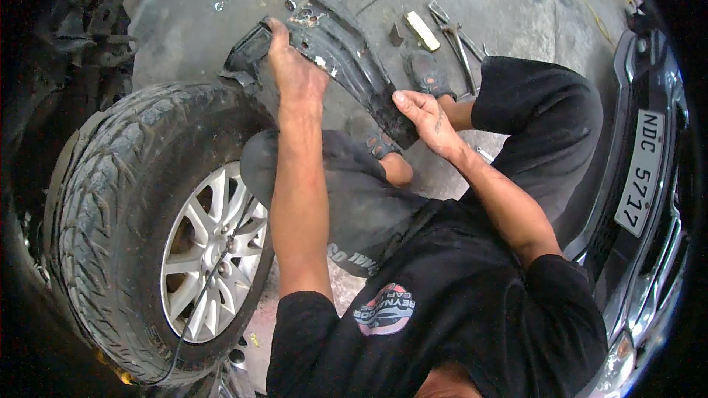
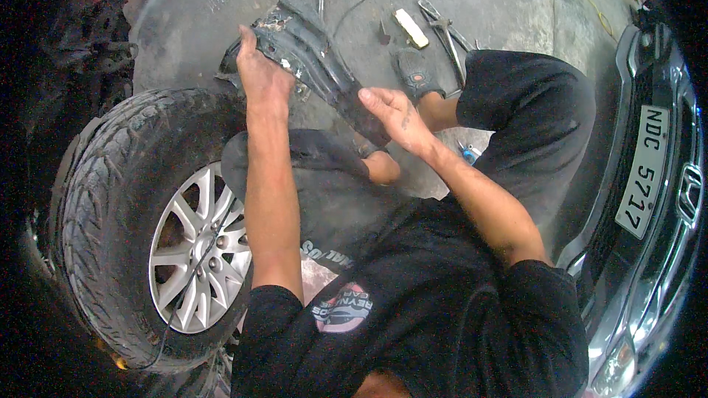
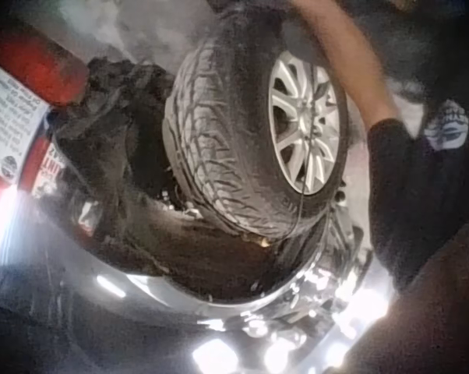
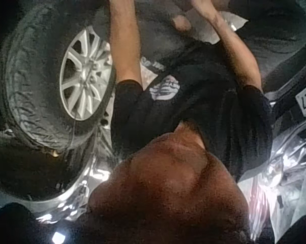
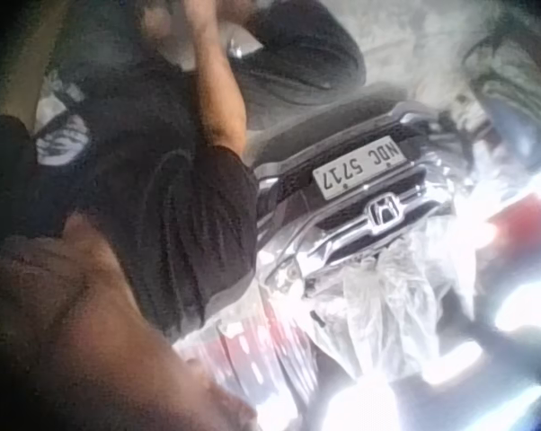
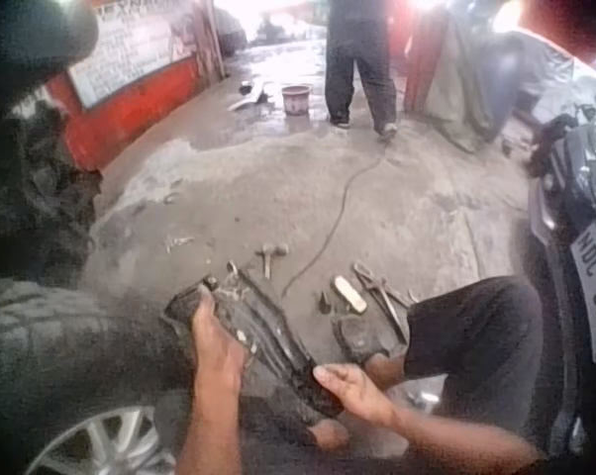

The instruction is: The person uses a hammer against a wooden block and the floor to straighten a bent metal vehicle part, then attempts to fit the part onto the lower front chassis of a vehicle.

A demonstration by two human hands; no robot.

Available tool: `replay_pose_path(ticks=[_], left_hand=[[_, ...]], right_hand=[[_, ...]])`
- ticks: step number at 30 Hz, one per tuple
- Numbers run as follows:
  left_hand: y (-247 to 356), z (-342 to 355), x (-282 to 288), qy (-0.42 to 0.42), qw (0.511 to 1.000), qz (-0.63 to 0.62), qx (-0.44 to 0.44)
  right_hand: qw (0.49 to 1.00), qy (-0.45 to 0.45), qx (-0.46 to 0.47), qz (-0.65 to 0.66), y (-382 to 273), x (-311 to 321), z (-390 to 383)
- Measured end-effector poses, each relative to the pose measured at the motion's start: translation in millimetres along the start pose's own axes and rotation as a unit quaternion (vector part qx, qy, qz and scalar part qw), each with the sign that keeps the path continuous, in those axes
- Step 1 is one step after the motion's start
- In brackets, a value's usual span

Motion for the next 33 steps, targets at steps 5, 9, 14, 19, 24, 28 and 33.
replay_pose_path(ticks=[5,9,14,19,24,28,33], left_hand=[[2.3,1.1,4.0,0.018,0.999,0.029,-0.007],[5.1,5.3,7.5,0.02,0.998,0.055,-0.001],[2.5,-4.3,-2.6,0.024,0.998,0.056,-0.003],[6.8,-9.8,-9.8,0.03,0.995,0.089,-0.014],[7.1,-17.3,-17.7,0.011,0.999,0.041,0.0],[5.8,-12.5,-12.5,-0.027,0.999,0.028,-0.028],[7.8,-6.3,-4.0,-0.095,0.995,-0.01,0.009]], right_hand=[[0.996,-0.024,-0.022,0.086,-13.2,-3.6,-2.5],[1.0,-0.005,-0.01,0.014,-0.8,-0.9,2.6],[0.999,-0.024,-0.005,0.035,-1.8,-2.5,-1.5],[0.998,-0.054,0.006,-0.018,-2.4,-1.1,-2.1],[0.997,-0.047,0.028,-0.058,-6.3,1.8,-4.4],[0.998,-0.043,0.037,-0.022,12.0,-0.9,-0.6],[0.998,-0.043,0.042,-0.002,7.0,-3.1,-3.0]])
Point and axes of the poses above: each hand's wrist, its own z-axis towards the middle knuckle, its own x-axis out of the back of the hand, y = z × x, the point moved 1 cm from there along z, towards the middle knuckle, and after that the axes turned 13 degrees about -z, right-handed, at the moved point
